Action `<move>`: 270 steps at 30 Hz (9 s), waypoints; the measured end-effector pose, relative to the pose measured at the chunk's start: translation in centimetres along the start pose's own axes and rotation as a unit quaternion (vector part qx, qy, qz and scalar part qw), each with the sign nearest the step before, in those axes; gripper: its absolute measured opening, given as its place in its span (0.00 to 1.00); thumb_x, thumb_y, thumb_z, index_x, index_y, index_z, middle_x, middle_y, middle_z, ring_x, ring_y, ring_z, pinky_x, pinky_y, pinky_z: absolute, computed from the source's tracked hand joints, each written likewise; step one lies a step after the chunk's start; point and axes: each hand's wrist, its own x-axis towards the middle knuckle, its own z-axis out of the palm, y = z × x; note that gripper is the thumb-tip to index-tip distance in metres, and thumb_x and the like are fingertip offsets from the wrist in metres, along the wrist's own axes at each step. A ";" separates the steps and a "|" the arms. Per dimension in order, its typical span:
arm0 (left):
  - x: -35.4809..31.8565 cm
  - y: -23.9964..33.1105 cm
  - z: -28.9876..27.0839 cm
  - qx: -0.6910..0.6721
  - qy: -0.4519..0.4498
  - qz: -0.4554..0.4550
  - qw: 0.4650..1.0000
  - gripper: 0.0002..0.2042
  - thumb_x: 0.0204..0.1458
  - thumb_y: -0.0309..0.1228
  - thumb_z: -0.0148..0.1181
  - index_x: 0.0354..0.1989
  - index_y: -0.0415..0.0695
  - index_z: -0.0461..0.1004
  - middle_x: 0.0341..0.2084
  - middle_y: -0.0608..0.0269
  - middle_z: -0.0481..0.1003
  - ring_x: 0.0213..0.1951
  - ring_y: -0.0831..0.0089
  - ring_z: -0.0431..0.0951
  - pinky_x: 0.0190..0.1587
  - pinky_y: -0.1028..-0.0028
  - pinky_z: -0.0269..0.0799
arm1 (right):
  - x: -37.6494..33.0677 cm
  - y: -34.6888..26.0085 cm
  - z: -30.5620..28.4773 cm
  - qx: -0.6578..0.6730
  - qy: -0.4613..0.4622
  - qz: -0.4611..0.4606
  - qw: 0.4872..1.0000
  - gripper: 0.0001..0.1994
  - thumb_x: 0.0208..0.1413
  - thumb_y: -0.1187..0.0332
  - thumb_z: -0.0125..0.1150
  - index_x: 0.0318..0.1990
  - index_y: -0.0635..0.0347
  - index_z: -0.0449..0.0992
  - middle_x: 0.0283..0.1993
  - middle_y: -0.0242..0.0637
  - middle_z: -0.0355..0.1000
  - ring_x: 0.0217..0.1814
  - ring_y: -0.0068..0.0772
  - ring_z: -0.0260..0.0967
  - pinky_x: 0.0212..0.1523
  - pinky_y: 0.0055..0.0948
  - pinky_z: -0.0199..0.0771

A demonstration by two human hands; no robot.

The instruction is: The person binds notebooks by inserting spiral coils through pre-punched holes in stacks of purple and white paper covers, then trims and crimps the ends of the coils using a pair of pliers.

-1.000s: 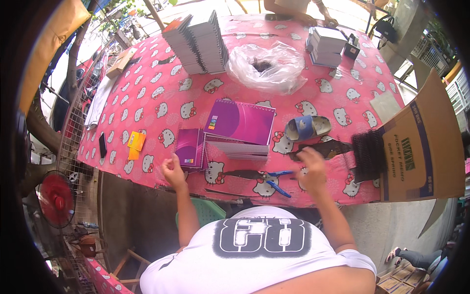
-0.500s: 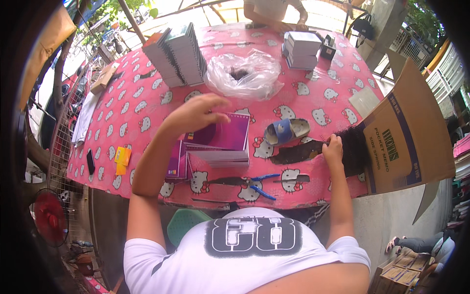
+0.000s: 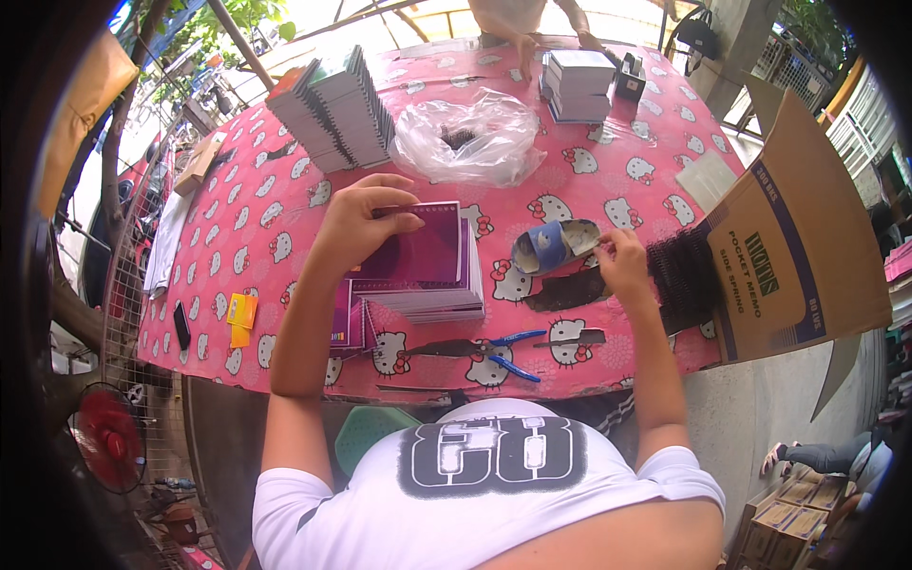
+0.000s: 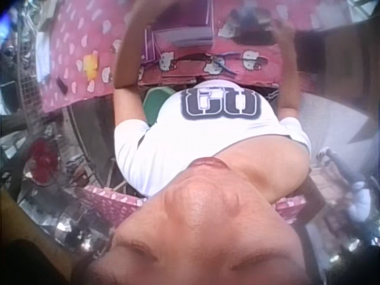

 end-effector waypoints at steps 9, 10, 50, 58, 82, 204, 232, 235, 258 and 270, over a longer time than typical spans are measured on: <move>-3.8 4.4 0.7 0.173 0.161 0.124 0.964 0.08 0.43 0.27 0.70 0.33 0.44 0.81 0.29 0.64 0.80 0.34 0.69 0.77 0.44 0.71 0.68 | 1.3 -15.5 -2.9 0.227 -0.082 -0.183 0.953 0.14 0.50 0.75 0.65 0.46 0.58 0.80 0.35 0.37 0.74 0.34 0.26 0.72 0.34 0.23 0.71; -3.8 4.6 0.9 0.174 0.173 0.124 0.961 0.08 0.43 0.28 0.69 0.33 0.44 0.81 0.29 0.64 0.80 0.34 0.68 0.77 0.44 0.71 0.67 | 1.4 -16.7 -3.3 0.220 -0.095 -0.191 0.952 0.14 0.49 0.75 0.65 0.45 0.58 0.80 0.35 0.37 0.74 0.34 0.26 0.72 0.34 0.23 0.71; -5.3 4.1 4.0 0.120 0.303 0.094 0.941 0.10 0.38 0.31 0.72 0.31 0.50 0.81 0.28 0.73 0.78 0.34 0.73 0.72 0.44 0.70 0.60 | 2.0 -24.2 -2.9 0.094 -0.039 -0.340 0.935 0.08 0.49 0.70 0.66 0.33 0.62 0.73 0.31 0.39 0.69 0.31 0.43 0.70 0.30 0.36 0.70; -5.2 4.6 4.4 0.116 0.303 0.098 0.941 0.09 0.38 0.31 0.73 0.30 0.50 0.82 0.26 0.73 0.78 0.33 0.73 0.71 0.44 0.70 0.60 | 1.5 -24.3 -1.8 0.052 0.023 -0.346 0.937 0.07 0.51 0.71 0.63 0.28 0.63 0.71 0.29 0.40 0.68 0.31 0.46 0.68 0.32 0.39 0.69; -4.1 4.3 3.6 0.131 0.278 0.110 0.945 0.13 0.35 0.35 0.75 0.28 0.48 0.78 0.26 0.70 0.76 0.36 0.70 0.74 0.42 0.68 0.63 | 11.9 -8.6 0.2 0.329 -0.030 -0.168 0.929 0.15 0.42 0.77 0.65 0.37 0.60 0.67 0.34 0.38 0.71 0.38 0.28 0.70 0.37 0.30 0.71; -8.9 1.8 6.4 0.082 0.294 0.248 0.919 0.13 0.41 0.17 0.70 0.37 0.37 0.76 0.38 0.55 0.79 0.39 0.72 0.79 0.40 0.76 0.77 | -16.0 -5.5 6.4 -0.140 -0.162 -0.230 0.949 0.30 0.48 0.54 0.65 0.55 0.64 0.68 0.54 0.47 0.65 0.58 0.48 0.60 0.56 0.50 0.57; -9.8 2.0 8.6 -0.009 0.345 0.187 0.920 0.10 0.39 0.09 0.64 0.28 0.35 0.77 0.32 0.53 0.79 0.33 0.68 0.81 0.34 0.73 0.79 | -6.7 -16.6 -2.3 0.425 -0.377 0.109 0.816 0.20 0.59 0.62 0.54 0.49 0.73 0.71 0.43 0.50 0.74 0.41 0.42 0.73 0.41 0.30 0.74; -10.0 1.9 7.6 0.013 0.347 0.214 0.913 0.10 0.38 0.12 0.67 0.28 0.37 0.78 0.31 0.55 0.79 0.32 0.67 0.80 0.35 0.73 0.76 | -5.5 -16.0 -0.9 0.592 -0.464 0.160 0.639 0.23 0.63 0.57 0.51 0.50 0.74 0.71 0.39 0.47 0.76 0.40 0.36 0.75 0.41 0.28 0.74; -10.9 -16.3 -1.5 0.173 0.004 -0.133 0.976 0.34 0.58 0.44 0.55 0.70 0.50 0.49 0.69 0.53 0.50 0.70 0.61 0.49 0.69 0.65 0.44 | -0.7 -12.6 1.0 0.370 -0.315 0.099 0.868 0.32 0.59 0.44 0.53 0.57 0.65 0.66 0.49 0.36 0.72 0.45 0.24 0.71 0.40 0.23 0.73; -7.1 -11.9 3.7 -0.462 -0.078 -0.120 0.875 0.35 0.46 0.38 0.70 0.60 0.40 0.60 0.39 0.62 0.74 0.41 0.76 0.74 0.47 0.74 0.71 | 3.6 -17.8 2.1 0.389 -0.424 0.289 0.765 0.35 0.59 0.40 0.47 0.54 0.69 0.64 0.42 0.46 0.74 0.37 0.37 0.77 0.34 0.37 0.81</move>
